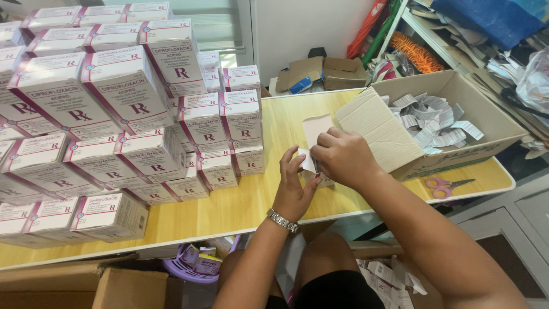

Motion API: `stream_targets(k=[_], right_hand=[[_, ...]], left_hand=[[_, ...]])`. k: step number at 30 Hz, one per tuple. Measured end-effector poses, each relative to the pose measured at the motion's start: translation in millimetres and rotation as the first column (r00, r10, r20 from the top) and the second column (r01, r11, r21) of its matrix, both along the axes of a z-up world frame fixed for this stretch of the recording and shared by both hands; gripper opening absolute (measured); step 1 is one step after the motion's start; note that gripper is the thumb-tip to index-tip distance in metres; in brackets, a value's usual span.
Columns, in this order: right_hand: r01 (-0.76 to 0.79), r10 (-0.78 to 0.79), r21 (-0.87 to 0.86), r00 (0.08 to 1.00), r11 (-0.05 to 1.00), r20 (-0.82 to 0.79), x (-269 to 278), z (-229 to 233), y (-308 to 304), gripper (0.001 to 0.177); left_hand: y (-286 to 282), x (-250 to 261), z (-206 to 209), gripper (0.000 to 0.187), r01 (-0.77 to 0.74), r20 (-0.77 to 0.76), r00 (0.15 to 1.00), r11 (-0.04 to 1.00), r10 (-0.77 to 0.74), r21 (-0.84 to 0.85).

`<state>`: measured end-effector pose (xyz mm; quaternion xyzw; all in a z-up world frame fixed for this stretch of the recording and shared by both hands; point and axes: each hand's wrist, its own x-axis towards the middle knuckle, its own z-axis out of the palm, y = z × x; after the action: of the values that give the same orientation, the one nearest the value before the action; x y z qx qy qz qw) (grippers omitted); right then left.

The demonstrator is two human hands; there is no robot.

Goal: The person repeatedly picks up small white boxes, opens them, places a plastic bottle inside, and closes the box. They then place the completed box into a larger cardboard box on the floor. The process is repeated multiple times.

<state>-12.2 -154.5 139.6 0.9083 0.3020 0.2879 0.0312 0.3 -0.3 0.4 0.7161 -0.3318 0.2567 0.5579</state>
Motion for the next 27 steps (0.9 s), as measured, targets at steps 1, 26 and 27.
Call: stream_targets(k=[1,26,27], right_hand=[[0.024,-0.024,0.012,0.999,1.0,-0.044,0,-1,0,0.006],[0.212,0.492,0.934,0.869,-0.289,-0.046,25,-77,-64,0.021],[0.237,0.545,0.914,0.838,-0.328,-0.022,23,-87,-66,0.023]], left_hand=[[0,0,0,0.073,-0.007,-0.003,1.0,1.0,0.007,0.001],[-1,-2,0,0.064,0.085,-0.195,0.976,0.994,-0.098,-0.074],[2,-3,3,0.06,0.062,-0.117,0.991,0.998,-0.064,-0.018]])
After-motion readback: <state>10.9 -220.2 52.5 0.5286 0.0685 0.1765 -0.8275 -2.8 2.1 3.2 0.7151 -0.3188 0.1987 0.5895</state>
